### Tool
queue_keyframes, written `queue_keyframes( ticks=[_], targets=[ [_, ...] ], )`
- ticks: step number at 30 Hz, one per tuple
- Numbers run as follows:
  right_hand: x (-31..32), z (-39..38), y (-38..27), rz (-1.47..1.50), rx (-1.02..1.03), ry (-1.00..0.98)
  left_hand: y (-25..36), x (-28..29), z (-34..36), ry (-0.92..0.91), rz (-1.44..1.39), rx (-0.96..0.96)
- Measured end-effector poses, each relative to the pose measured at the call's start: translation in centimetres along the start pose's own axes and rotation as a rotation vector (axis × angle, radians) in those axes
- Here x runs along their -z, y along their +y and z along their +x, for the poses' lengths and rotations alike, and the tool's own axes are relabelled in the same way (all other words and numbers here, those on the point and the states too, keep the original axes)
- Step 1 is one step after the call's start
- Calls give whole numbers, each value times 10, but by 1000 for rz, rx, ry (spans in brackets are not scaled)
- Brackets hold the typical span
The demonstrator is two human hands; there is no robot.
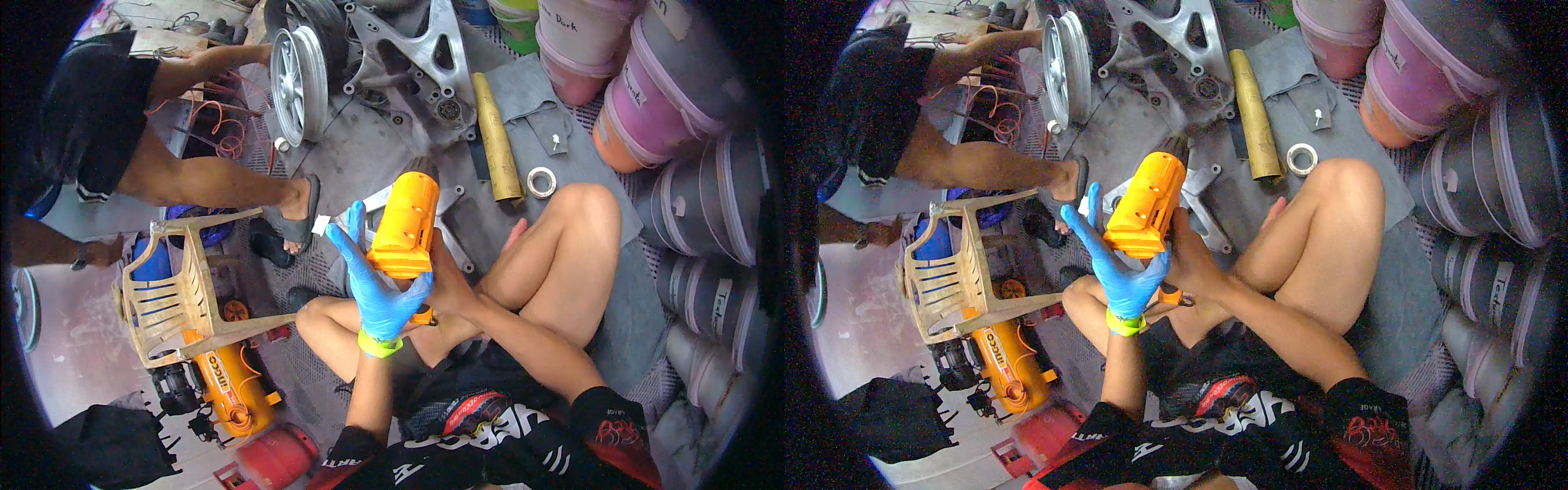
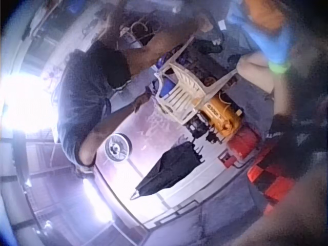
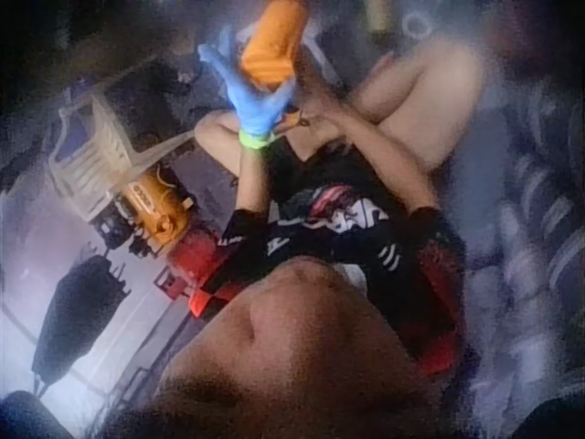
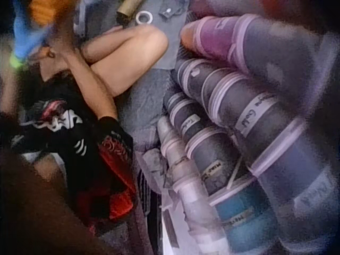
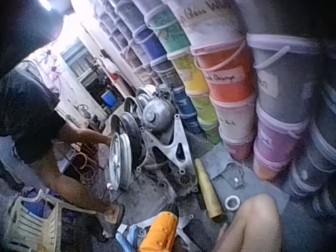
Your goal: The person sits on the floor and uses a yellow heat gun to apply heat to various silver metal motorcycle parts, including a swingarm and a larger frame component. They handle the parts with gloved hands, repositioning them to heat different areas.
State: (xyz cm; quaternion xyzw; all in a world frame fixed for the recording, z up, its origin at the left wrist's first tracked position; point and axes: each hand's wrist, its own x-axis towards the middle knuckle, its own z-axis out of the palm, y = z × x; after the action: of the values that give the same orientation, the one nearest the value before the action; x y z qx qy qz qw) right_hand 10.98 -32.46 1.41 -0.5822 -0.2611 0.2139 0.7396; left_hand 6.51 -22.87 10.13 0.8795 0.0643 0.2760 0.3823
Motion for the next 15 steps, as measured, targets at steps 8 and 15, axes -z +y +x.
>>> queue_keyframes(
  ticks=[8,15],
  targets=[
    [-1,0,1,-10,-36,13,6,2,4,-9,81,17],
    [-3,1,2,-42,8,16,3,3,6,10,29,36]
  ],
)
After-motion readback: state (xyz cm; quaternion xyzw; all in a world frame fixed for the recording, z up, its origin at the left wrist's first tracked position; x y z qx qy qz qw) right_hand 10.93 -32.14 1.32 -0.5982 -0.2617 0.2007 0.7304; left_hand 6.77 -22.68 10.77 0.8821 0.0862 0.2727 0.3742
